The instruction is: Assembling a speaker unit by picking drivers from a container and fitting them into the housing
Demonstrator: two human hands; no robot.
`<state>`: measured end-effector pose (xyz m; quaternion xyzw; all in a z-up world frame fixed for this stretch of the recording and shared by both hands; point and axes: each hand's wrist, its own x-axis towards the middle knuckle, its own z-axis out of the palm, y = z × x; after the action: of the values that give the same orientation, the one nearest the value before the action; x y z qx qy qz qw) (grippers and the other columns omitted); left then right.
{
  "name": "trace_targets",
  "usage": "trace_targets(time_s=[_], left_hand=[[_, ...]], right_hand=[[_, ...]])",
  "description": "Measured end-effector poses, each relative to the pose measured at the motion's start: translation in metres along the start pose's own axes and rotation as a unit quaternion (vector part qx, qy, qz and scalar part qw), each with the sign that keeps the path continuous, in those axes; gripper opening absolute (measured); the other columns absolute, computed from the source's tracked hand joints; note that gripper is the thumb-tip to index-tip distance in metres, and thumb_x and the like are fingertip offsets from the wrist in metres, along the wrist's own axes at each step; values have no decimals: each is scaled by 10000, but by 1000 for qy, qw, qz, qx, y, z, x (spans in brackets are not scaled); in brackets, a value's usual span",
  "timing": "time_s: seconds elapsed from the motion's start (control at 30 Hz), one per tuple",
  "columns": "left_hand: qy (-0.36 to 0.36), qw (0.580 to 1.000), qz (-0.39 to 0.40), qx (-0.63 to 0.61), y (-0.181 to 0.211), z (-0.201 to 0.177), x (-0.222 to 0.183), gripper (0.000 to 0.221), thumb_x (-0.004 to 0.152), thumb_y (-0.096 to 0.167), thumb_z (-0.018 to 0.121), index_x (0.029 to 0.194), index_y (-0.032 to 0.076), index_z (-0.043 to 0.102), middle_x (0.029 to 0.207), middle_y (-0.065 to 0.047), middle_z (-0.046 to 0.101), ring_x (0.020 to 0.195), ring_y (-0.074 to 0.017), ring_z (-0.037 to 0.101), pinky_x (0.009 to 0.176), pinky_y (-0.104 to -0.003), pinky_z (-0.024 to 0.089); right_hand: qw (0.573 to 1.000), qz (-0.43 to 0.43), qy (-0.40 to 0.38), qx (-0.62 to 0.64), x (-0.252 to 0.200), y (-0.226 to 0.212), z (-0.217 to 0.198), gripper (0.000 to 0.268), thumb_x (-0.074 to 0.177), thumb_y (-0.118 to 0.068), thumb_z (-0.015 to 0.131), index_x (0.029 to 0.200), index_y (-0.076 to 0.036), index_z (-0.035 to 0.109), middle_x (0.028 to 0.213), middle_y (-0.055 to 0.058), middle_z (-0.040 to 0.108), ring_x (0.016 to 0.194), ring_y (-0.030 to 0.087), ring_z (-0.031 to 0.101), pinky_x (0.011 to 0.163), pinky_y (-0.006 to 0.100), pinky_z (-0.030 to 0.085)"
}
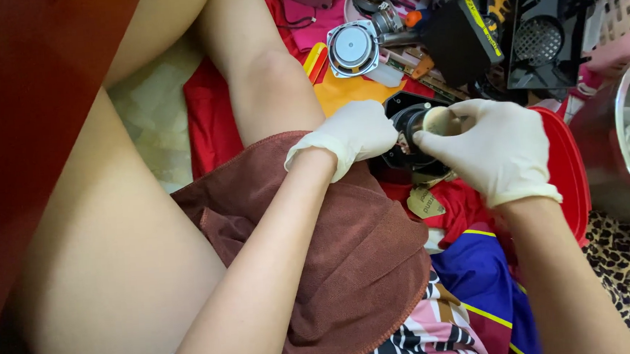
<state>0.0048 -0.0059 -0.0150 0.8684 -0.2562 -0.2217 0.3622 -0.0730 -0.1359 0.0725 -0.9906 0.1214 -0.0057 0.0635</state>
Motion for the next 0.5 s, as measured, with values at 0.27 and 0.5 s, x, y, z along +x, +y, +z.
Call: trace_targets(time_s=[0.27,0.5], left_hand=[[126,992,-27,2,-7,14,13,334,720,208,414,838,0,648,896,-212,626,781,-424,561,683,-438,446],[305,893,-53,-327,10,-10,-13,319,780,295,459,944,103,654,870,-36,679,776,-175,610,691,-250,477]], right_hand=[[983,40,50,175,-6,15,-31,420,687,-286,742,955,29,668,663,78,603,544,137,505,497,234,403],[963,-4,63,263,-20,-1,-59,288,769,-165,664,985,25,655,771,77,653,653,94,569,613,176,439]])
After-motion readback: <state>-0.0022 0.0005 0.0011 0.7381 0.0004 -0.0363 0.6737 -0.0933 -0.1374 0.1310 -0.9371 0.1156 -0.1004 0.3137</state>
